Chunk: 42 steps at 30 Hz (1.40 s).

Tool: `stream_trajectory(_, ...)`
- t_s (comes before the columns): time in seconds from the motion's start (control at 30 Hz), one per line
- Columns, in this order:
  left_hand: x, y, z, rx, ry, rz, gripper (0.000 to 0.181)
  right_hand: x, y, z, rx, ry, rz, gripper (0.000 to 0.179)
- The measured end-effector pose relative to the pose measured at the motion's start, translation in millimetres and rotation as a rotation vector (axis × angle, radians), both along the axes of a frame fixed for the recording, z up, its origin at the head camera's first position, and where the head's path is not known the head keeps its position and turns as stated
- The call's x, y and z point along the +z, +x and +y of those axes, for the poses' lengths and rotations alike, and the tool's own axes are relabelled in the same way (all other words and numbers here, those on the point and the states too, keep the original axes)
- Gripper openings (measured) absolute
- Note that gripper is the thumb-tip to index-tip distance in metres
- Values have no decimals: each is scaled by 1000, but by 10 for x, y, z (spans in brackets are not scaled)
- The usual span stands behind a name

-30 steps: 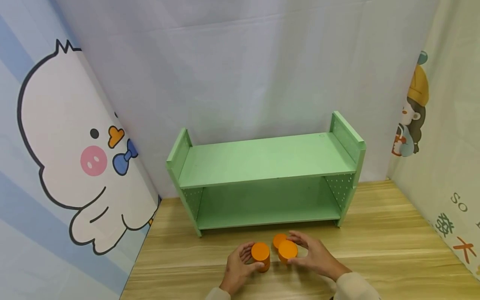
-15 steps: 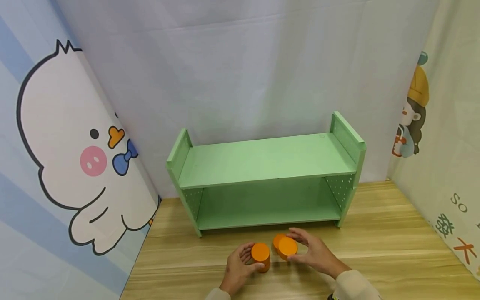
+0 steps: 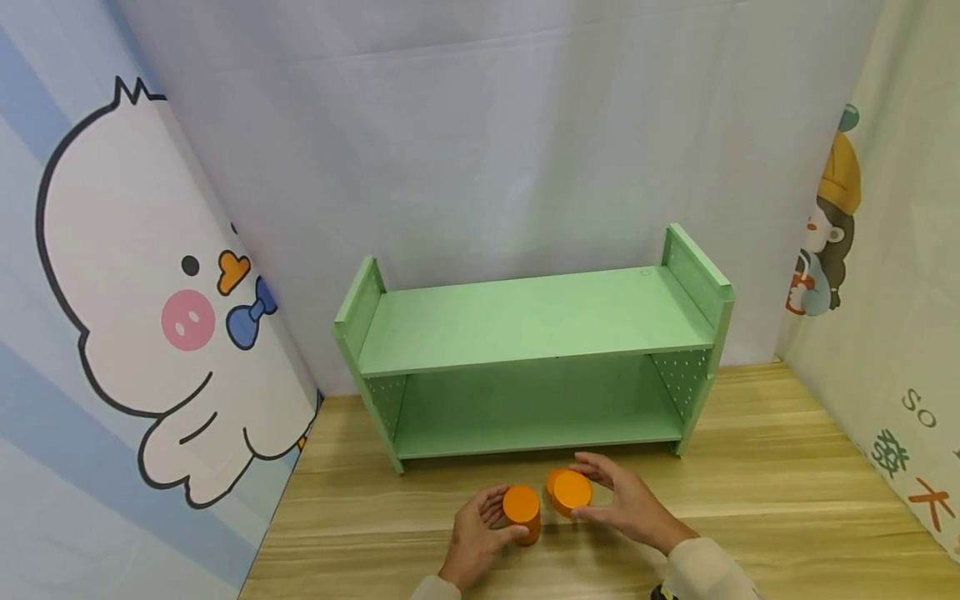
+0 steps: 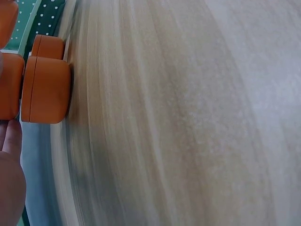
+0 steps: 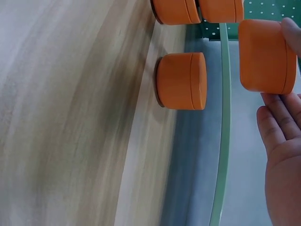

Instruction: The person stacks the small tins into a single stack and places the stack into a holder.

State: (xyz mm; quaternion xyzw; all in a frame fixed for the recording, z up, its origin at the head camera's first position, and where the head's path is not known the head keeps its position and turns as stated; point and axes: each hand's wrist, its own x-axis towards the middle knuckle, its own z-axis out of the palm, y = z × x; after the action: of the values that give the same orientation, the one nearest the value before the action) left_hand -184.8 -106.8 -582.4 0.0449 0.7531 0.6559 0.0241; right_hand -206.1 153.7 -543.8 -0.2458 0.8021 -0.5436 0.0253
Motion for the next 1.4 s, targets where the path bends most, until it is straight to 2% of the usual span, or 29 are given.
stream_trajectory(0.67,-19,-9,-20,-15,10,10,64,62,-48,-69,16,29,2,73)
stream_trajectory(1.0,16,12,-7,-13,2,18,64,78,-52,-120,19,41,0,74)
stream_trajectory(1.4,14,24,-17,-14,42,19,63,81,-54,-186,28,32,-6,73)
